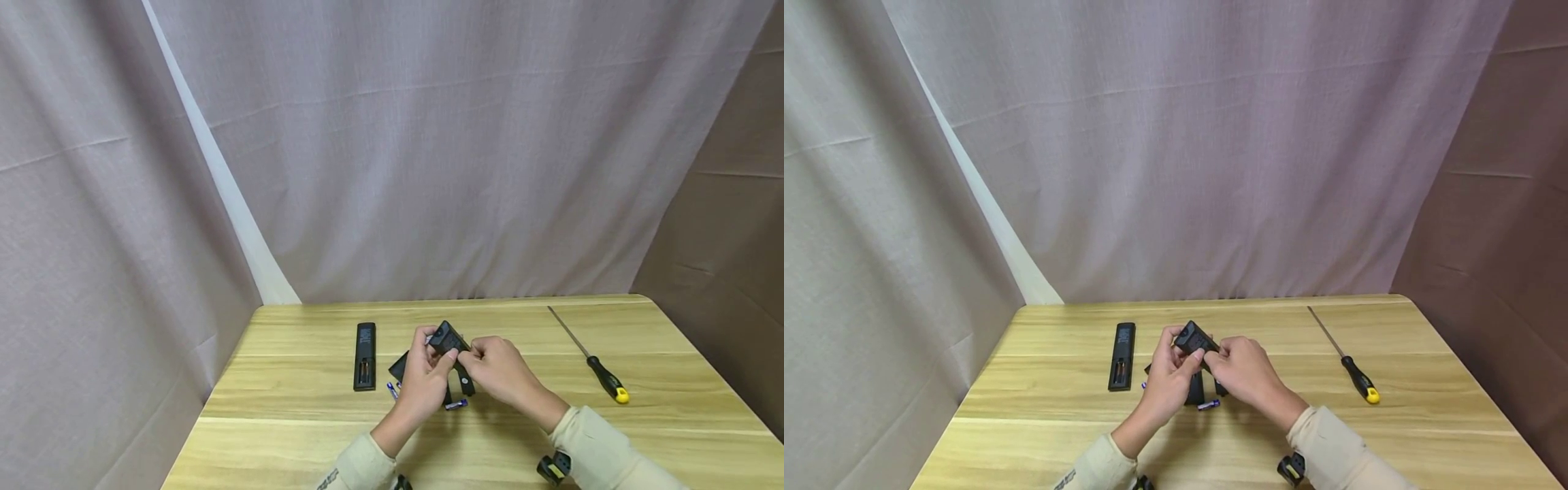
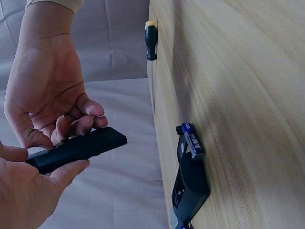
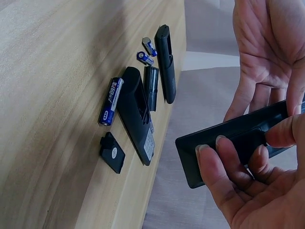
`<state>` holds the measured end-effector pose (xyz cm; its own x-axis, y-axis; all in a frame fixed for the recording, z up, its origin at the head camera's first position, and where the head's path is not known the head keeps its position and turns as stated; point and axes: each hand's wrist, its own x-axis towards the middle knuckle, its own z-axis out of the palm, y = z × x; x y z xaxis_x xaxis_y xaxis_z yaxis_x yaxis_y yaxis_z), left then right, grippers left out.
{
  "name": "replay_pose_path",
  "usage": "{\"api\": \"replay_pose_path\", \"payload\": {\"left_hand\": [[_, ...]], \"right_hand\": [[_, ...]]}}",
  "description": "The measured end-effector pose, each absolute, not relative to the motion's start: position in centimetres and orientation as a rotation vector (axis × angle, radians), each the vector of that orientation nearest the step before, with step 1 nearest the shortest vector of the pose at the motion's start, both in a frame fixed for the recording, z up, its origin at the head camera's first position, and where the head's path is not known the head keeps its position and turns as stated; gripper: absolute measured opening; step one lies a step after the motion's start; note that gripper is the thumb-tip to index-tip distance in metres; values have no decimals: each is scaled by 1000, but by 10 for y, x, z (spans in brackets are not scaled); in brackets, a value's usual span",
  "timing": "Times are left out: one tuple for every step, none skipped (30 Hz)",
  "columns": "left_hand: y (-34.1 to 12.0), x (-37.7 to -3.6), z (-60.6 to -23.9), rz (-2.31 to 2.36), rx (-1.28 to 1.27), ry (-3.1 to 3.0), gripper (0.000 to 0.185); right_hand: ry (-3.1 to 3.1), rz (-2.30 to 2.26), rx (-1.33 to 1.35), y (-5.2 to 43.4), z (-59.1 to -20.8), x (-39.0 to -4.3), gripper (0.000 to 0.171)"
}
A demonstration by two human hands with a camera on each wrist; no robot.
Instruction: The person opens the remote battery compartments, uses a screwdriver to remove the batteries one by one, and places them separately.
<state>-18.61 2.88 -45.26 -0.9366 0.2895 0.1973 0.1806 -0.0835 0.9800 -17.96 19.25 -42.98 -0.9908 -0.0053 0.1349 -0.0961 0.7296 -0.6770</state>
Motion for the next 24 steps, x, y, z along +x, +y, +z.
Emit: {"api": "replay_pose_path", "payload": {"left_hand": [[29, -186, -453, 2193, 535, 2072, 35], [28, -186, -453, 2193, 536, 2071, 35], [28, -186, -452, 2194, 539, 2067, 35], [28, -186, -452, 2194, 540, 2064, 35], [28, -186, -452, 2194, 541, 2061, 35], [28, -186, -452, 2195, 541, 2057, 35], [28, -185, -452, 2194, 539, 2054, 35], [28, -185, -452, 2195, 538, 2052, 35], [27, -185, -452, 2195, 537, 2051, 35], [28, -185, -452, 2194, 536, 2051, 35], [28, -184, -452, 2194, 536, 2052, 35], [28, -184, -452, 2194, 536, 2053, 35], [28, -184, -452, 2193, 535, 2054, 35], [28, -184, -452, 2192, 535, 2055, 35], [28, -183, -452, 2191, 532, 2055, 35], [28, -183, -452, 2190, 531, 2055, 35], [28, -183, -452, 2189, 529, 2054, 35], [28, -183, -452, 2189, 528, 2053, 35], [28, -183, -451, 2190, 528, 2052, 35], [28, -183, -451, 2191, 529, 2051, 35], [29, -183, -451, 2193, 530, 2051, 35], [29, -183, -451, 2195, 533, 2051, 35], [29, -183, -451, 2196, 534, 2051, 35], [29, -183, -451, 2197, 536, 2051, 35]], "right_hand": [[-2808, 1105, 83, 192, -430, -180, 34], [-2810, 1105, 81, 192, -430, -180, 34], [-2811, 1106, 79, 192, -431, -181, 34], [-2812, 1107, 75, 192, -431, -181, 34], [-2814, 1107, 72, 192, -431, -181, 34], [-2814, 1110, 71, 192, -432, -182, 34], [-2815, 1111, 71, 192, -432, -182, 34], [-2816, 1116, 69, 192, -433, -182, 34], [-2816, 1117, 69, 191, -433, -182, 34], [-2816, 1118, 69, 191, -433, -182, 34], [-2815, 1116, 71, 191, -433, -182, 34], [-2814, 1114, 72, 191, -433, -182, 33], [-2813, 1114, 74, 191, -433, -182, 33], [-2812, 1111, 76, 191, -433, -182, 33], [-2812, 1109, 76, 191, -433, -182, 32], [-2812, 1108, 78, 191, -433, -182, 32], [-2812, 1105, 78, 191, -432, -182, 32], [-2813, 1103, 79, 191, -432, -182, 32], [-2814, 1103, 78, 191, -432, -182, 33], [-2814, 1101, 77, 191, -432, -182, 33], [-2815, 1100, 76, 191, -431, -181, 33], [-2815, 1101, 75, 191, -431, -181, 34], [-2816, 1101, 72, 191, -430, -181, 34], [-2818, 1102, 69, 191, -430, -181, 34]]}}
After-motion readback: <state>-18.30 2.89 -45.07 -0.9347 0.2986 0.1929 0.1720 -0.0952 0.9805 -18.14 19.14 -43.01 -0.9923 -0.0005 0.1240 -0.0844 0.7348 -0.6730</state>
